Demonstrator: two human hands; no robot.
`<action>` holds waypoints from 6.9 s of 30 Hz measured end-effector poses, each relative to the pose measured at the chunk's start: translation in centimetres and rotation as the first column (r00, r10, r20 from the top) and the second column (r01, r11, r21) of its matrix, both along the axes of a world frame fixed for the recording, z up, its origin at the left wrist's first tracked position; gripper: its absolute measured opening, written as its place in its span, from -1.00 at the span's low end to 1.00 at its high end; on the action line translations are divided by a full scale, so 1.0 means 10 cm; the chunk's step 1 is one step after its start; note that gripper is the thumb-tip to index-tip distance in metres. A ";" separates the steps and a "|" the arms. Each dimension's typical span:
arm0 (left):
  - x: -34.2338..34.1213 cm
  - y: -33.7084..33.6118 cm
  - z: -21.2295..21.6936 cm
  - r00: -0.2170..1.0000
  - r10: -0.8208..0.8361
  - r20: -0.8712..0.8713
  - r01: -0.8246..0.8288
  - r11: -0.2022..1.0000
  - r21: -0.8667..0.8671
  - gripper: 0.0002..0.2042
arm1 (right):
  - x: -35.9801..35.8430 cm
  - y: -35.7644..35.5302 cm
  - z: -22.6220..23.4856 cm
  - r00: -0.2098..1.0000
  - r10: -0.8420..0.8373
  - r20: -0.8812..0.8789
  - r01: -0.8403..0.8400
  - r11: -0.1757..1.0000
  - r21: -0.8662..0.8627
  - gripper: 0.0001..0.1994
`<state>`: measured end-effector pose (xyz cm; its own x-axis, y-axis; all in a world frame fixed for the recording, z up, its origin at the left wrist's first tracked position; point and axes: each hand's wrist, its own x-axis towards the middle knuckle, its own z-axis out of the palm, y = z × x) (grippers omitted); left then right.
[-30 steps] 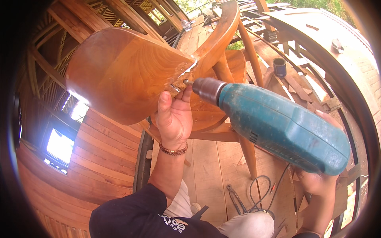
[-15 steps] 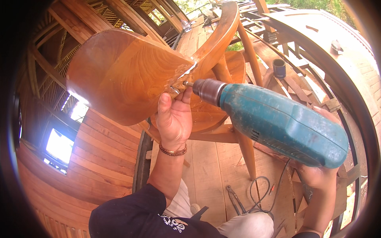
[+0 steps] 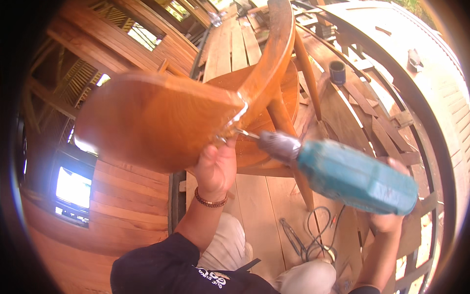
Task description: The person uses a corded drill to drive screws into a wooden chair, securing the backrest to the seat. They repeatedly position the chair, insert screws, and operate the drill to fasten the components together.
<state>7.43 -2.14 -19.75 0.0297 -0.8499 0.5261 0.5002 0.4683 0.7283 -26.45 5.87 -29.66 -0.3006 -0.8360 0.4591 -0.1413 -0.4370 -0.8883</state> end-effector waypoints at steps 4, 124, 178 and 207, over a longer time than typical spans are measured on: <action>0.17 0.21 0.09 0.995 -0.080 0.052 0.065 0.968 0.243 -0.42 | -0.12 0.60 0.01 0.990 -0.085 0.115 0.062 0.980 0.188 -0.04; 0.38 0.09 3.15 -0.369 -0.250 0.895 -0.047 0.967 0.251 -0.58 | 1.65 3.58 0.75 0.795 -0.477 -0.376 0.377 -0.098 0.921 -0.51; 1.05 0.42 2.95 -0.102 0.285 0.953 -0.031 0.957 -0.289 -0.43 | 0.75 2.60 -1.72 0.909 -0.278 0.309 -0.255 0.214 0.943 -0.53; 0.90 0.40 2.73 0.069 0.391 0.918 0.162 0.903 -0.397 -0.76 | 0.73 0.50 0.59 0.885 -0.447 -0.129 0.458 0.886 0.069 -0.64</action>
<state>16.39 1.85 7.56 -0.6537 -0.6634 0.3641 -0.6067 0.7470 0.2719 -19.18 10.85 -23.74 -0.6104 -0.6620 0.4349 -0.3990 -0.2173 -0.8908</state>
